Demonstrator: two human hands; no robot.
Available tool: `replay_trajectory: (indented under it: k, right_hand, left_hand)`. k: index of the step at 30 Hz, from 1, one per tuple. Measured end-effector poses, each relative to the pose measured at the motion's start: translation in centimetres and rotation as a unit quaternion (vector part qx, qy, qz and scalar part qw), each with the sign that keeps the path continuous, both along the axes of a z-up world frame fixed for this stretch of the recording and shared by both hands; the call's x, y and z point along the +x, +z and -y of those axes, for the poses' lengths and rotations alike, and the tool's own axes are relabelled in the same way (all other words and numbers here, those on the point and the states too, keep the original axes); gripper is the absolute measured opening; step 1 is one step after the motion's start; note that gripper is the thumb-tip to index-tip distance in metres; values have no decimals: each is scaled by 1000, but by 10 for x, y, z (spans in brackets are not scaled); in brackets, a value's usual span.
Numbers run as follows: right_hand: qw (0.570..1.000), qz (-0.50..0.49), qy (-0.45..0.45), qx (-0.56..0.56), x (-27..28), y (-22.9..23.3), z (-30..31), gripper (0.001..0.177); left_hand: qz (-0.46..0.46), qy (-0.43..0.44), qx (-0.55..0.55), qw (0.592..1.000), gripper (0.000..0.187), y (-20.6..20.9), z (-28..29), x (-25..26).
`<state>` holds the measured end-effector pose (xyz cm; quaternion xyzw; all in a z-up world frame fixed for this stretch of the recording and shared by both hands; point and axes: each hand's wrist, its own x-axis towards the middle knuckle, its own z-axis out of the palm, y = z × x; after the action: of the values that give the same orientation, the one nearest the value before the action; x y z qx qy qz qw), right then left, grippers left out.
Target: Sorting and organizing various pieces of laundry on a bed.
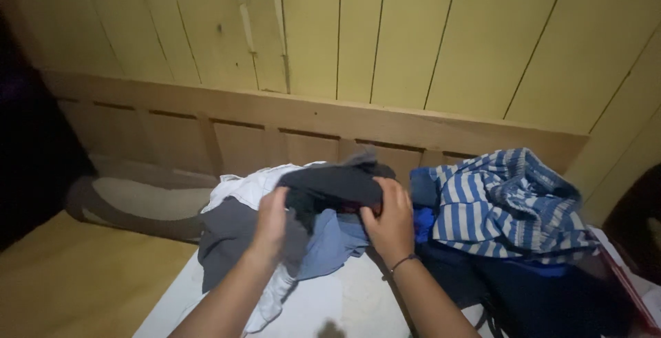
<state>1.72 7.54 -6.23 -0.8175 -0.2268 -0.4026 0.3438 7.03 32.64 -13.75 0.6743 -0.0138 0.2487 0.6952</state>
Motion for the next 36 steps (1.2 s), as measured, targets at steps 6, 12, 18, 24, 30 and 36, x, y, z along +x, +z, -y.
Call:
replay_trajectory:
  k: [6,12,18,24,30,36]
  right_hand:
    - [994,-90,-39,57,2,2,-2,59]
    - [992,-103,-4,68,16,-16,7,51]
    - [981,-148,-26,121,29,-27,11,47]
    - [954,-93,62,277,44,-29,12,40]
    - [883,-61,136,445,48,-8,17,36]
    - [835,-64,137,529,53,0,23,31]
  left_hand:
    - [29,-114,-178,977,45,9,-6,-5]
    - [-3,-81,-153,985,41,-1,-2,-7]
    - [11,-174,-139,975,36,46,30,-53]
    - [178,-125,207,954,47,52,43,-71]
    - [223,-28,471,853,65,79,61,-107]
    - [230,-22,548,804,79,87,70,-115]
